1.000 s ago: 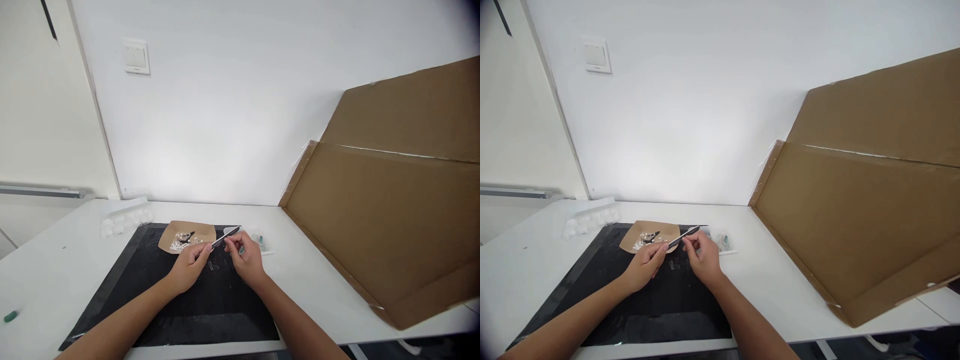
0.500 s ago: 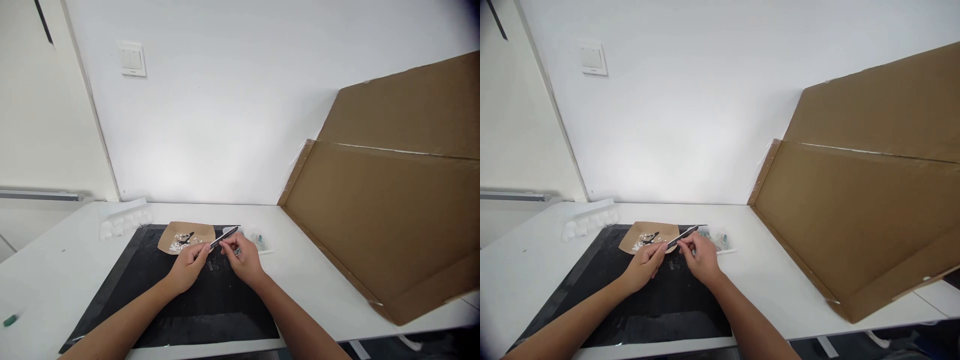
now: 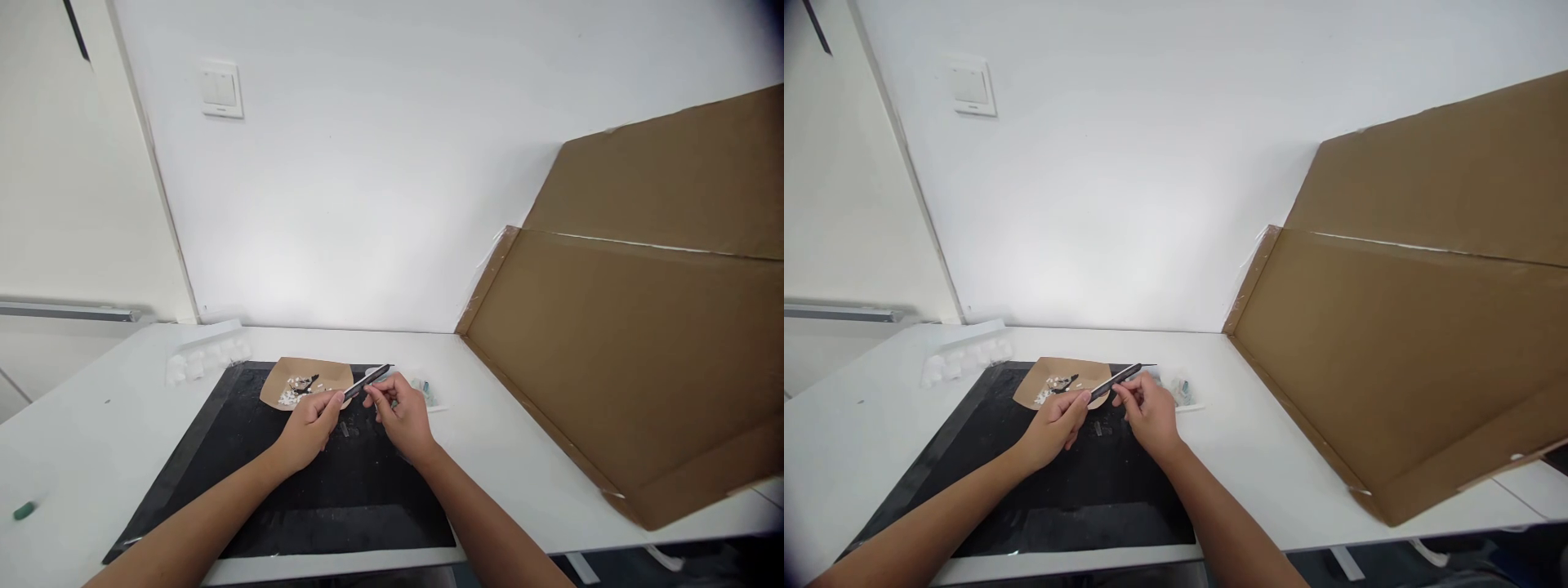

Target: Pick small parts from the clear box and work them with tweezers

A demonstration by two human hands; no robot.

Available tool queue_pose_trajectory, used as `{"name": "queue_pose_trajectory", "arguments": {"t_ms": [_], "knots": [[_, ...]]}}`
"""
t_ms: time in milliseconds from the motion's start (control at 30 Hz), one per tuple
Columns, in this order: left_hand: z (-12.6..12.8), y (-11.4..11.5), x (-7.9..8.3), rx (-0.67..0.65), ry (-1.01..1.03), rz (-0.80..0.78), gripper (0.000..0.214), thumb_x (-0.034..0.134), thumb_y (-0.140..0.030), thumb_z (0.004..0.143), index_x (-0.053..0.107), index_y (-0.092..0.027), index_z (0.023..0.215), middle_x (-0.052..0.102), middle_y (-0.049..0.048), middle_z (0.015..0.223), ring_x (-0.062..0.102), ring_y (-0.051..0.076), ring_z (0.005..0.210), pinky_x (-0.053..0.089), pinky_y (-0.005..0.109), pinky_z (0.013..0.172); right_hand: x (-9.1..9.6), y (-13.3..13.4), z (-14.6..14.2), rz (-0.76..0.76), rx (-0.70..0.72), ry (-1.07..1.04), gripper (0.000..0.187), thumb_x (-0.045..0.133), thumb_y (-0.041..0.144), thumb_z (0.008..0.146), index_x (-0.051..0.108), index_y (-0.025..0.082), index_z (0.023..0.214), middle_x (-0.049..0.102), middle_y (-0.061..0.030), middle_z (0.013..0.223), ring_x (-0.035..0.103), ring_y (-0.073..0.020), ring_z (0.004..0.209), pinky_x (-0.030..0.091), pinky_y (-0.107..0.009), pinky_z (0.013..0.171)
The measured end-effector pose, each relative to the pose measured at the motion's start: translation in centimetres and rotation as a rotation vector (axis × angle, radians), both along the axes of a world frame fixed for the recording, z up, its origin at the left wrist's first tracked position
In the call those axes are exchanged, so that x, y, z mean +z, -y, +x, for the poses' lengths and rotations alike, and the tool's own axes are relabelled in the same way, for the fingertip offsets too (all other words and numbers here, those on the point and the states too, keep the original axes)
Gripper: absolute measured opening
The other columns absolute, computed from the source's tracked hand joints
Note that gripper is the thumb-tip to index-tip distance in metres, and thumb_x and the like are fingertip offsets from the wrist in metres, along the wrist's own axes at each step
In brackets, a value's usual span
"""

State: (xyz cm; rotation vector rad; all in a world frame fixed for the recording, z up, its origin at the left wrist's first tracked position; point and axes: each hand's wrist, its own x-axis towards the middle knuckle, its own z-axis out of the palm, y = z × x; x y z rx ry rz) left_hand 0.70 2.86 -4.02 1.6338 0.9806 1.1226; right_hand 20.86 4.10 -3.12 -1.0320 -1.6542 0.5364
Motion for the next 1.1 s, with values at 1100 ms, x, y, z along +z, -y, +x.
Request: {"name": "queue_pose_trajectory", "arguments": {"t_ms": [1100], "knots": [[-0.15, -0.46, -0.52, -0.046, 0.115, -0.104, 0.049, 0.051, -0.063, 0.099, 0.053, -0.02, 0.076, 0.035, -0.0106, 0.049, 0.032, 0.006, 0.033, 0.036, 0.019, 0.033, -0.22, -0.37, -0.18, 0.091, -0.047, 0.08, 0.027, 0.072, 0.047, 0.092, 0.071, 0.024, 0.078, 0.075, 0.0003, 0.072, 0.07, -0.0175, 0.066, 0.054, -0.028, 0.067]]}}
